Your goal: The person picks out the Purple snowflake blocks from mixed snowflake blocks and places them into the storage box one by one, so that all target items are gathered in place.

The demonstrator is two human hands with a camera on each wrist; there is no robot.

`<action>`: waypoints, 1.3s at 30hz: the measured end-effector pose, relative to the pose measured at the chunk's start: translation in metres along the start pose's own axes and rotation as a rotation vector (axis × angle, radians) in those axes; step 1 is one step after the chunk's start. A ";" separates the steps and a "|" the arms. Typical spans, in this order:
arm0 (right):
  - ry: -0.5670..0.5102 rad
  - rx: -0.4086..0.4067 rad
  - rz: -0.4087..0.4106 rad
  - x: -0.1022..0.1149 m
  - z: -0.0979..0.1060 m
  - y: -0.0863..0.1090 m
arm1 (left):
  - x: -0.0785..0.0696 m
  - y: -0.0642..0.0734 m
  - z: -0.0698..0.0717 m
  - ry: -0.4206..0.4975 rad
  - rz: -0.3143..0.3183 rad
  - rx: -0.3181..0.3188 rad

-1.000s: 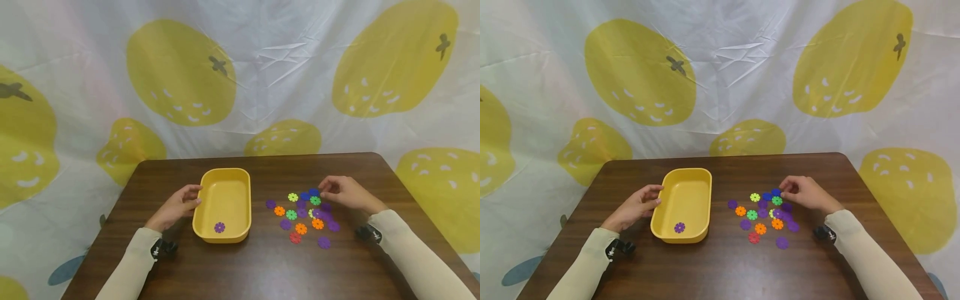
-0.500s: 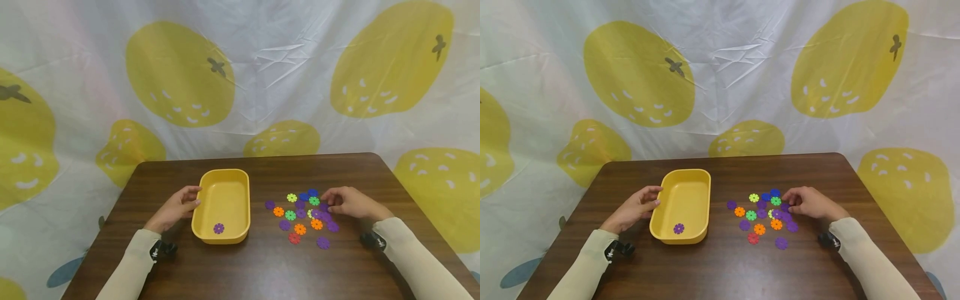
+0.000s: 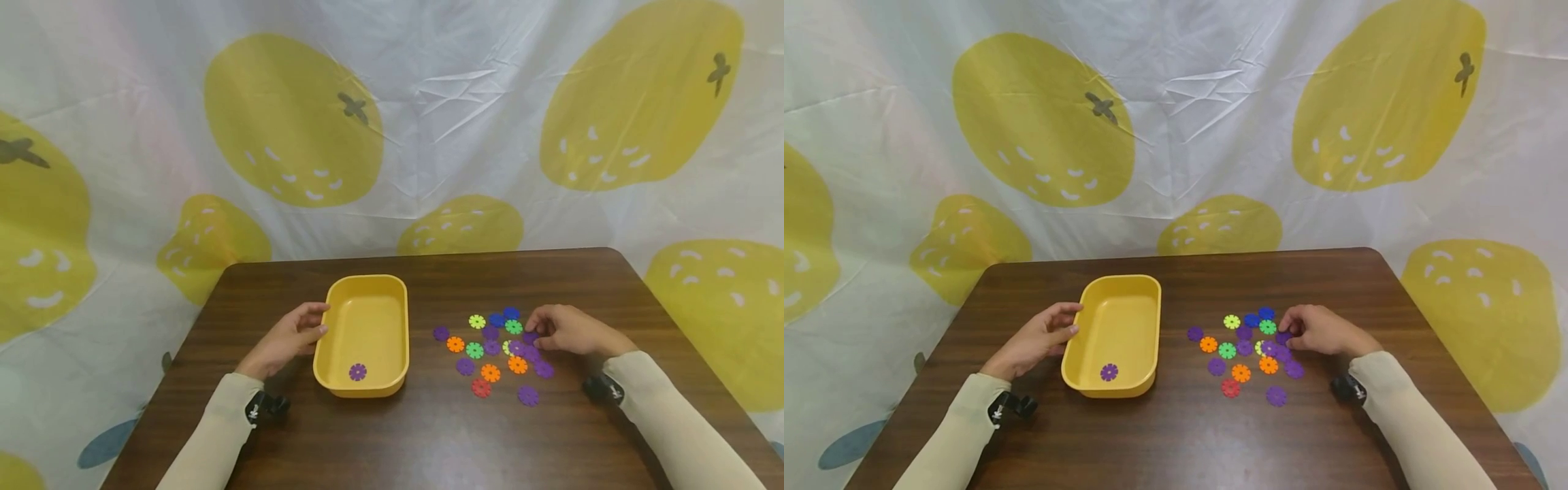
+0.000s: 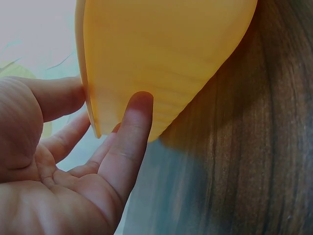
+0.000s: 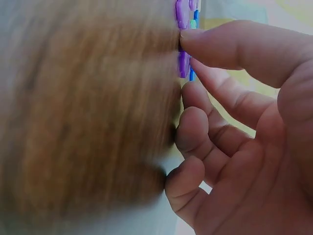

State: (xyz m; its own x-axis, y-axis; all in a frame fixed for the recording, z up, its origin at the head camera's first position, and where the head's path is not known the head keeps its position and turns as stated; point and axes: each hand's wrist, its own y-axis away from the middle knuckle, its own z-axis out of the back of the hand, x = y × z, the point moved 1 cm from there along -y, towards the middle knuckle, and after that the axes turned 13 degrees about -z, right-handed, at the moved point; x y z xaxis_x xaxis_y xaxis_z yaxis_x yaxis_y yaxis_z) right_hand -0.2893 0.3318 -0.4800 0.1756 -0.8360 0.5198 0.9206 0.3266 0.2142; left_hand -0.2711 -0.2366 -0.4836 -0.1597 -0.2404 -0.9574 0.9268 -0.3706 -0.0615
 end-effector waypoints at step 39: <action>-0.141 -0.161 0.077 0.048 0.016 -0.007 | -0.001 0.000 0.004 0.044 -0.007 0.030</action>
State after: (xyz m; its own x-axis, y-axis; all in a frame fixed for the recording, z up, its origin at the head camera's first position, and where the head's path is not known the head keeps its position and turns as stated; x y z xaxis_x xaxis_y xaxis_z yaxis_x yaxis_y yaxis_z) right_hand -0.2924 0.2960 -0.4434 0.2078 -0.7378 0.6423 0.9521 0.3032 0.0401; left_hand -0.2718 -0.2396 -0.4813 -0.1507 -0.1980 -0.9686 0.9150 -0.3989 -0.0609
